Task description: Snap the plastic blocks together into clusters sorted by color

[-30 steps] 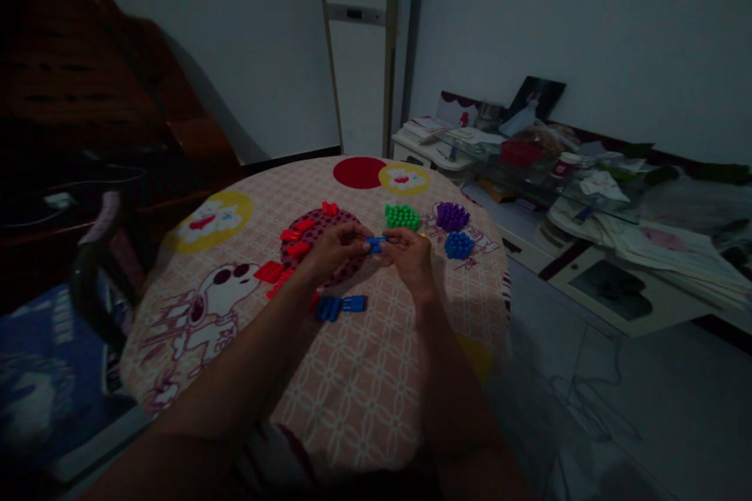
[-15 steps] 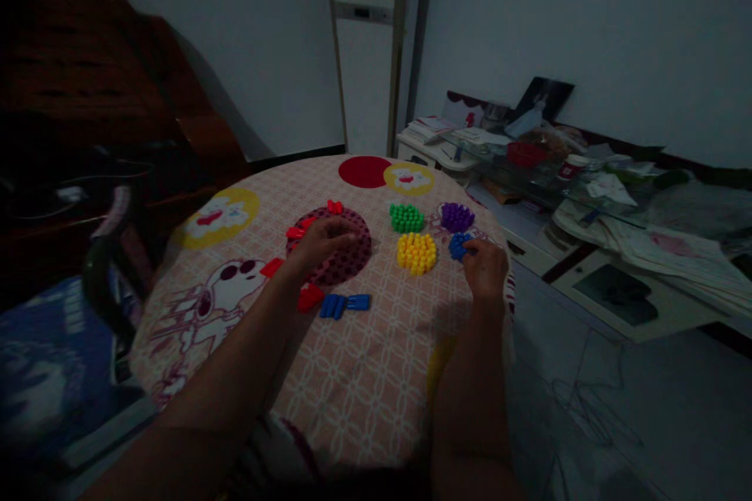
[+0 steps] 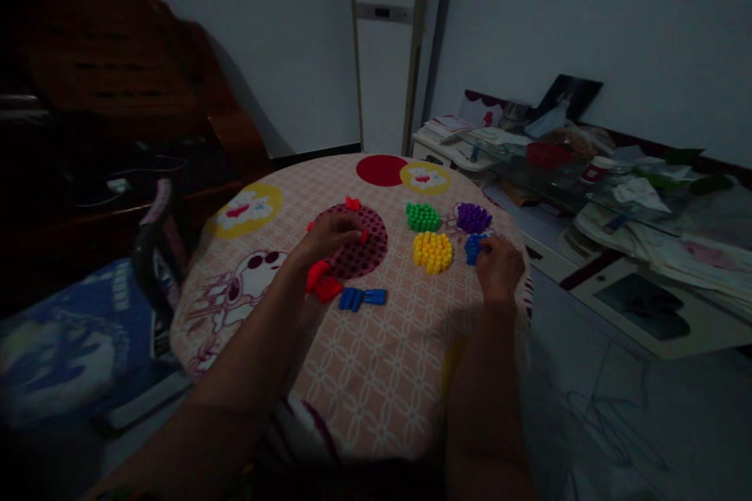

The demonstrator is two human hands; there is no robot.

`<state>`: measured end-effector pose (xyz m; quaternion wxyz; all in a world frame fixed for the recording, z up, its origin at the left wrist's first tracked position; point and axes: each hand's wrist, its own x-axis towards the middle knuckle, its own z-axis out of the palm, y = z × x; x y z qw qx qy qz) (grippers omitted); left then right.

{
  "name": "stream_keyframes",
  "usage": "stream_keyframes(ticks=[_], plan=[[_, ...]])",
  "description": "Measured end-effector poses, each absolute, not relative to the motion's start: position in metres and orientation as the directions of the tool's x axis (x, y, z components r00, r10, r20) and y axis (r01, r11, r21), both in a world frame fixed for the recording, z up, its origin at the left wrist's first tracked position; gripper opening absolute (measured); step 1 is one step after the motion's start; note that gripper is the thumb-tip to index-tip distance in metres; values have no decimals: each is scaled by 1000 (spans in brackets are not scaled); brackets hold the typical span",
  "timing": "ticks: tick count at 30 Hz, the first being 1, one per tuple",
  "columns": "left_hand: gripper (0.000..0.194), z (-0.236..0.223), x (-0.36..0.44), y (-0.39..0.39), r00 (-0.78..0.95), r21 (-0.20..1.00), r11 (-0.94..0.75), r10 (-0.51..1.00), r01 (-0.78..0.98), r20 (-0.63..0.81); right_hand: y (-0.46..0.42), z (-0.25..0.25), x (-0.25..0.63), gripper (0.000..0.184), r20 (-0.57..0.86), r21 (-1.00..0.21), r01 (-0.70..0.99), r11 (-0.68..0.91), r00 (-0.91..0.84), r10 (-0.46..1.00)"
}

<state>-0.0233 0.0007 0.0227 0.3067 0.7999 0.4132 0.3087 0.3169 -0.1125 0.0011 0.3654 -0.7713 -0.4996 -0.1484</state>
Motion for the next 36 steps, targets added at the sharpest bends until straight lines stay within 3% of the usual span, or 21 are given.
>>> stream_keyframes(ticks=[4,6,9,11,14,17,21,25,28,30,32,36], plan=[[16,30,-17,-17,690,674,-546,720,498,74,-109,11,279,24,631,-506,861,47,332,701],[18,29,-10,-28,776,638,-572,628,516,-65,-112,10,251,20,551,-569,796,208,181,815],[20,24,-1,-39,813,571,-616,556,543,-174,-120,1,209,17,405,-602,734,315,-60,912],[16,23,1,-40,794,522,-640,594,563,-129,-127,-5,187,16,317,-538,772,338,-185,930],[21,21,-3,-34,716,479,-644,697,597,45,-137,-10,165,20,203,-336,869,362,-309,929],[25,15,-7,-25,638,496,-616,755,612,152,-143,-6,154,19,124,-158,904,396,-380,917],[24,3,-9,-16,603,581,-571,780,579,167,-150,1,162,16,21,-72,914,398,-398,917],[24,-5,-10,-13,539,674,-508,821,537,190,-153,-3,205,15,129,-220,930,295,-272,954],[26,-6,-11,-12,494,684,-511,834,521,247,-151,-9,251,14,246,-454,889,47,74,966],[27,-5,-11,-12,466,691,-508,842,514,273,-149,-14,280,15,372,-539,834,-114,358,856],[26,-4,-10,-12,441,699,-501,850,510,288,-148,-20,301,16,485,-560,799,-219,530,696],[26,-6,-9,-11,412,717,-490,859,496,303,-147,-35,316,13,537,-580,763,-283,620,572]])
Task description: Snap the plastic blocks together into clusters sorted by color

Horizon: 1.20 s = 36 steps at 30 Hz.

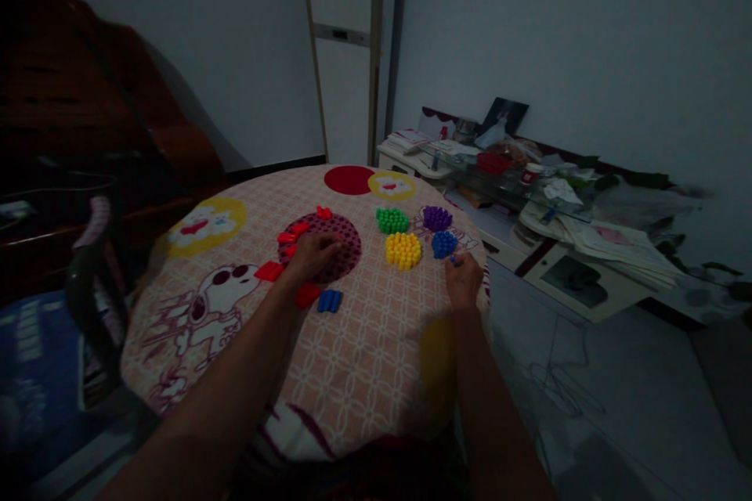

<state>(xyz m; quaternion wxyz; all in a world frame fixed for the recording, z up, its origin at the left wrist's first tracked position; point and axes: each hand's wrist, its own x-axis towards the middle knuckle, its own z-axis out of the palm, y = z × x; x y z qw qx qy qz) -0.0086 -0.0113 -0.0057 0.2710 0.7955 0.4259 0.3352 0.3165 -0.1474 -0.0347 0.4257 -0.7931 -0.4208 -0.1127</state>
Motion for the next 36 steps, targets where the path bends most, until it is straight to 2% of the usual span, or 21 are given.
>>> stream_keyframes(ticks=[8,12,17,19,26,36], plan=[[24,-5,-10,-13,394,718,-492,861,492,320,-130,-36,326,15,465,-685,657,-315,726,506],[24,-8,-11,-11,381,712,-489,865,503,326,-122,-36,332,17,444,-731,627,-268,736,512],[25,-12,-11,-8,373,709,-479,872,517,317,-129,-42,329,10,502,-672,704,-230,661,557],[24,-11,-11,-9,376,707,-476,873,522,310,-131,-42,328,16,520,-636,737,-227,628,579],[24,-6,-11,-12,376,690,-482,872,540,315,-124,-37,326,57,548,-552,815,-175,512,662],[23,-6,-16,-9,417,694,-483,865,534,280,-123,-42,328,65,560,-562,815,-143,502,659]])
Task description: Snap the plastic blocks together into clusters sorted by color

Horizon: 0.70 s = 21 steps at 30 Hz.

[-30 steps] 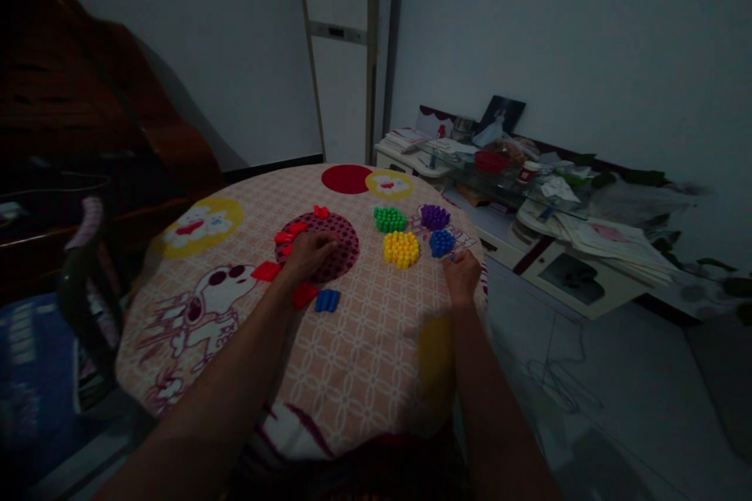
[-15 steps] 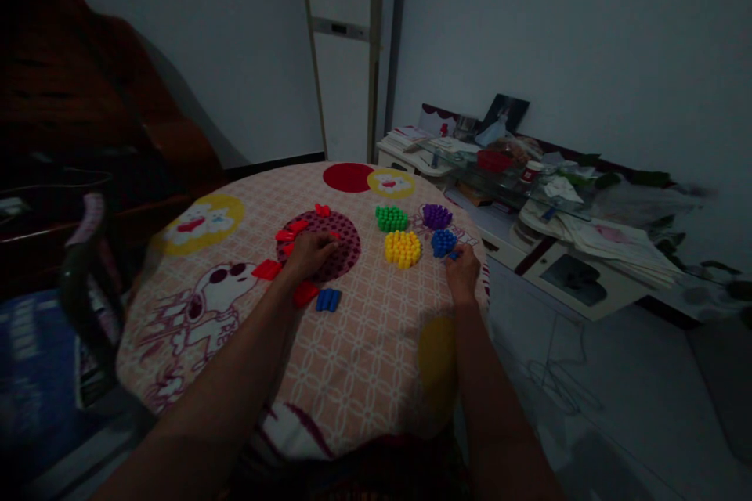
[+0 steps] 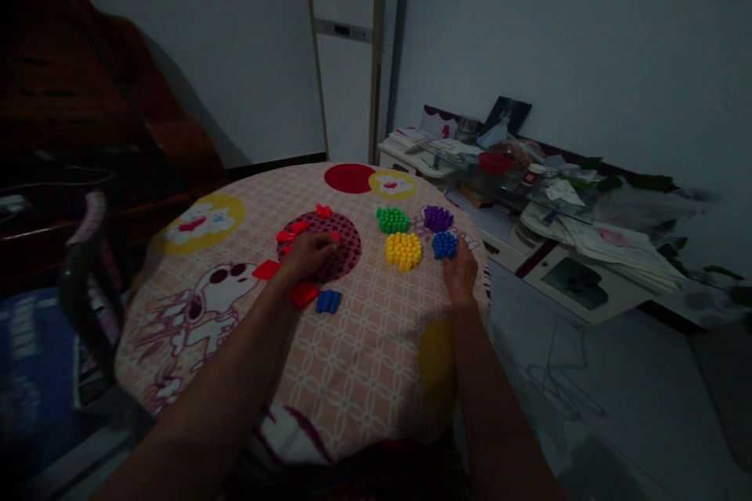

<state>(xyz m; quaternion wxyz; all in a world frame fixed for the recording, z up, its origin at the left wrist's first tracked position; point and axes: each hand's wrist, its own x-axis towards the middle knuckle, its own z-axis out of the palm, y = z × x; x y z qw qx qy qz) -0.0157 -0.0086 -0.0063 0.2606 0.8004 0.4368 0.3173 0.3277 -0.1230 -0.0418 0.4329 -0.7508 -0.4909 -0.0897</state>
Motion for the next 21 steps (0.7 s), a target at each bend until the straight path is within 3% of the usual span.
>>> stream_keyframes(ticks=[3,8,12,16,18,21], plan=[[21,2,-21,-12,522,702,-497,828,511,206,-125,-39,326,64,581,-541,828,-148,495,646],[20,23,-31,-25,745,712,-496,664,497,-58,-130,-44,331,65,613,-534,829,-166,515,600],[30,31,-21,-41,765,541,-582,614,607,-196,-132,-45,331,56,670,-535,830,-155,529,521],[26,29,-6,-51,731,365,-637,631,679,-259,-136,-34,313,47,695,-543,831,-120,526,491],[25,26,-3,-50,747,397,-640,617,659,-246,-139,-29,295,43,691,-558,827,-67,508,515],[18,21,-3,-44,778,609,-557,604,565,-169,-145,-22,259,34,679,-543,833,104,362,639]])
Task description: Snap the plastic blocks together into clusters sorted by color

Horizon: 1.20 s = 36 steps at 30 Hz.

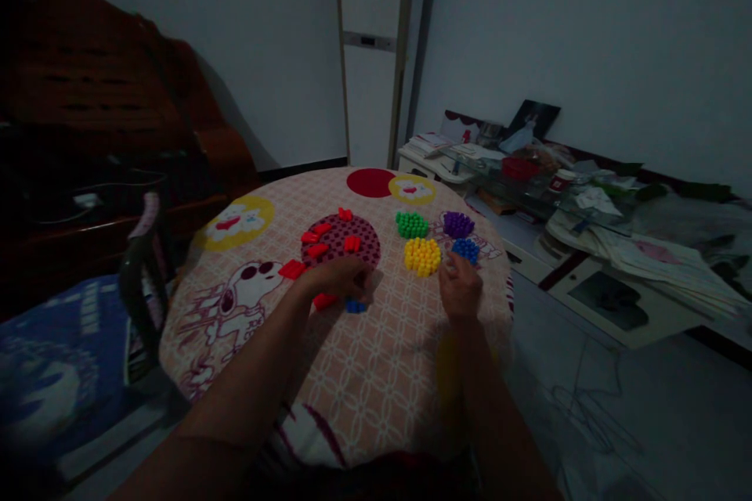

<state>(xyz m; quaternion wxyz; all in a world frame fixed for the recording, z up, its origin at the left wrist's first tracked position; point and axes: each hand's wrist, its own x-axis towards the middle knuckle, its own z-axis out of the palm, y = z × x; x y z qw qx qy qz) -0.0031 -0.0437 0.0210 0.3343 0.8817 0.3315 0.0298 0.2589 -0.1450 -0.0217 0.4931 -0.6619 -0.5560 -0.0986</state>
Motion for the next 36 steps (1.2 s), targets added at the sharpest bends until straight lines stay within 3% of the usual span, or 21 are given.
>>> stream_keyframes(ticks=[3,7,14,19,24,27,29,31,33,36], plan=[[23,15,-1,-38,768,876,-296,628,380,-121,-151,-15,222,32,598,-519,782,345,43,801],[35,12,3,-40,754,986,-9,645,168,-123,-156,-8,189,39,532,-502,678,536,-247,810],[48,13,12,-48,798,995,72,593,74,-103,-157,-9,187,25,657,-423,649,632,-260,707],[48,13,24,-54,813,996,66,574,68,-93,-158,-10,196,25,688,-482,652,586,-134,714],[47,14,27,-56,817,994,89,568,56,-97,-162,-11,206,20,585,-709,539,454,90,806],[40,15,20,-49,729,994,110,677,29,-96,-164,-12,231,29,435,-864,419,279,342,833],[34,16,12,-43,651,992,126,754,-8,-91,-164,-11,259,37,364,-905,400,146,549,753],[29,18,6,-39,592,990,126,803,-59,-68,-164,-9,292,39,393,-874,486,15,688,610],[25,20,3,-38,563,989,111,826,-94,-40,-161,-8,321,38,488,-763,628,-156,717,498],[22,20,3,-39,565,991,95,825,-90,-28,-153,-11,348,34,543,-587,718,-374,692,475]])
